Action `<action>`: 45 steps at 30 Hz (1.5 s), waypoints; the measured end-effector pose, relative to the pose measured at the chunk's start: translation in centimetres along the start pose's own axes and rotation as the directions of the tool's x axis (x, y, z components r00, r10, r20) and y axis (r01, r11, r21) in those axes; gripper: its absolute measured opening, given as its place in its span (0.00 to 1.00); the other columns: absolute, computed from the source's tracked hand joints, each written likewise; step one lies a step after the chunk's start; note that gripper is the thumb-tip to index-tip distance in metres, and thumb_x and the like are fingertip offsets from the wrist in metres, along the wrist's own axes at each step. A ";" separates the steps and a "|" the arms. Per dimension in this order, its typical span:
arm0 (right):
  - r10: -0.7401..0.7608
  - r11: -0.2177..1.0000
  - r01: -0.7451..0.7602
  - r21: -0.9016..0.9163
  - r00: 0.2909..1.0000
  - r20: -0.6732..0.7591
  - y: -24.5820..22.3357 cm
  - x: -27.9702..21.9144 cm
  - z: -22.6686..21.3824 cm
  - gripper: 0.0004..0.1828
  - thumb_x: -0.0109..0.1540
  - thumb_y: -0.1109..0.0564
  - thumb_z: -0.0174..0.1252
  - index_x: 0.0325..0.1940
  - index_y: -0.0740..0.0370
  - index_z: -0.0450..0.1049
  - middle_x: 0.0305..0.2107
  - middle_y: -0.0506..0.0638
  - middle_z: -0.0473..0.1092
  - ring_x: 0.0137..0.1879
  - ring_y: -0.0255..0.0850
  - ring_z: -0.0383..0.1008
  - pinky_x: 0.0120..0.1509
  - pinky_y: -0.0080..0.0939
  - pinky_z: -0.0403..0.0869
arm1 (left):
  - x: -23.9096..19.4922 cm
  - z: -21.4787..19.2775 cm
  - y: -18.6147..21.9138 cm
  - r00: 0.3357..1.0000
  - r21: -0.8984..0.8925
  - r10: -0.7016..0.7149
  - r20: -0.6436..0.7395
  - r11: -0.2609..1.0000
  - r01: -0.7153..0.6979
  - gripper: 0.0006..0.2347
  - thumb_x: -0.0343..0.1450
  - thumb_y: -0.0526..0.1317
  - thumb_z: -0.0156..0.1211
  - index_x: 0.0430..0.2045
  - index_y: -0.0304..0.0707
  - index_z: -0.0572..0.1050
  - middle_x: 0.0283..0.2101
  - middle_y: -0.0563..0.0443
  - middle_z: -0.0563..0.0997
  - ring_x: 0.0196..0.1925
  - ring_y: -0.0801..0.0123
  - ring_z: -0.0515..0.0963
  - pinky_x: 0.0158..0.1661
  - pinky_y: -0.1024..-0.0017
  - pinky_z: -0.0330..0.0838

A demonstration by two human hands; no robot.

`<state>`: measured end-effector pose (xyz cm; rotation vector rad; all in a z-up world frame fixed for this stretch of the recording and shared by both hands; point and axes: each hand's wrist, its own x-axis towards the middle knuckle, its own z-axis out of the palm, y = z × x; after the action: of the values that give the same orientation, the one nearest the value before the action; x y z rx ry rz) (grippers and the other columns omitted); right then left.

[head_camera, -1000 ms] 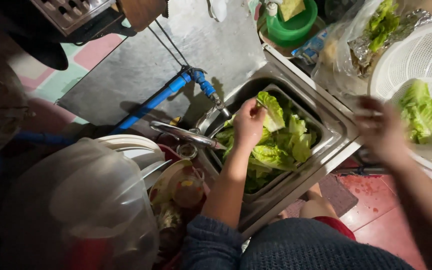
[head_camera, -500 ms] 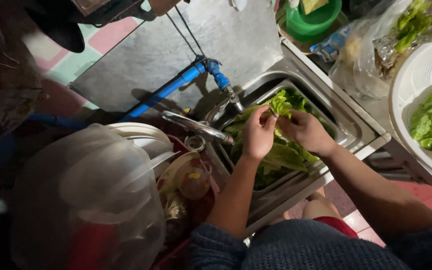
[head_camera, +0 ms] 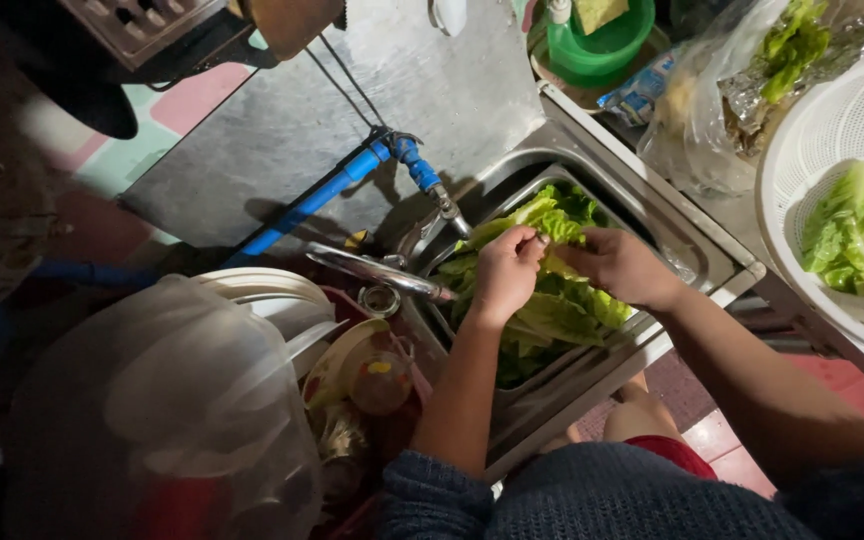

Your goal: The person is preparing lettuce by separating the leaves, trimming the base with a knife, and thoroughly rinsing each leaf under a kitchen tap before placing them into a colander.

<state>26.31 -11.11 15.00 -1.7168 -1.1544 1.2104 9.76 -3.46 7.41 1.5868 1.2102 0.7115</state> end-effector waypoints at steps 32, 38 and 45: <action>-0.085 0.981 0.047 0.187 0.976 0.200 -2.9 -1.4 -5.1 0.23 0.67 0.60 0.60 0.17 0.65 0.68 0.09 0.46 0.57 0.16 0.33 0.56 0.19 0.33 0.59 | 0.3 -0.7 6.6 0.962 0.194 0.273 0.002 0.944 -0.268 0.05 0.76 0.36 0.57 0.32 0.37 0.79 0.30 0.45 0.81 0.35 0.47 0.84 0.36 0.57 0.79; 0.046 0.960 -0.081 0.268 0.990 0.134 -1.0 -1.4 -4.5 0.21 0.67 0.58 0.63 0.20 0.67 0.70 0.11 0.52 0.61 0.19 0.39 0.67 0.23 0.36 0.69 | 0.2 -0.3 4.4 0.995 -0.194 0.089 -0.052 0.976 -0.097 0.08 0.78 0.34 0.50 0.37 0.30 0.78 0.30 0.43 0.81 0.25 0.69 0.80 0.29 0.70 0.81; 0.135 0.943 -0.143 0.299 0.990 0.047 0.1 -0.7 -3.3 0.18 0.64 0.56 0.66 0.25 0.70 0.72 0.15 0.58 0.68 0.26 0.45 0.76 0.28 0.40 0.77 | -1.6 1.5 4.4 0.979 -0.104 0.198 -0.040 0.974 -0.201 0.06 0.73 0.33 0.62 0.40 0.29 0.79 0.38 0.34 0.81 0.35 0.54 0.85 0.33 0.63 0.85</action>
<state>29.36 -12.05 16.11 -1.5719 -0.8213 1.4185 12.09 -5.59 11.16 1.6266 1.0245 0.9167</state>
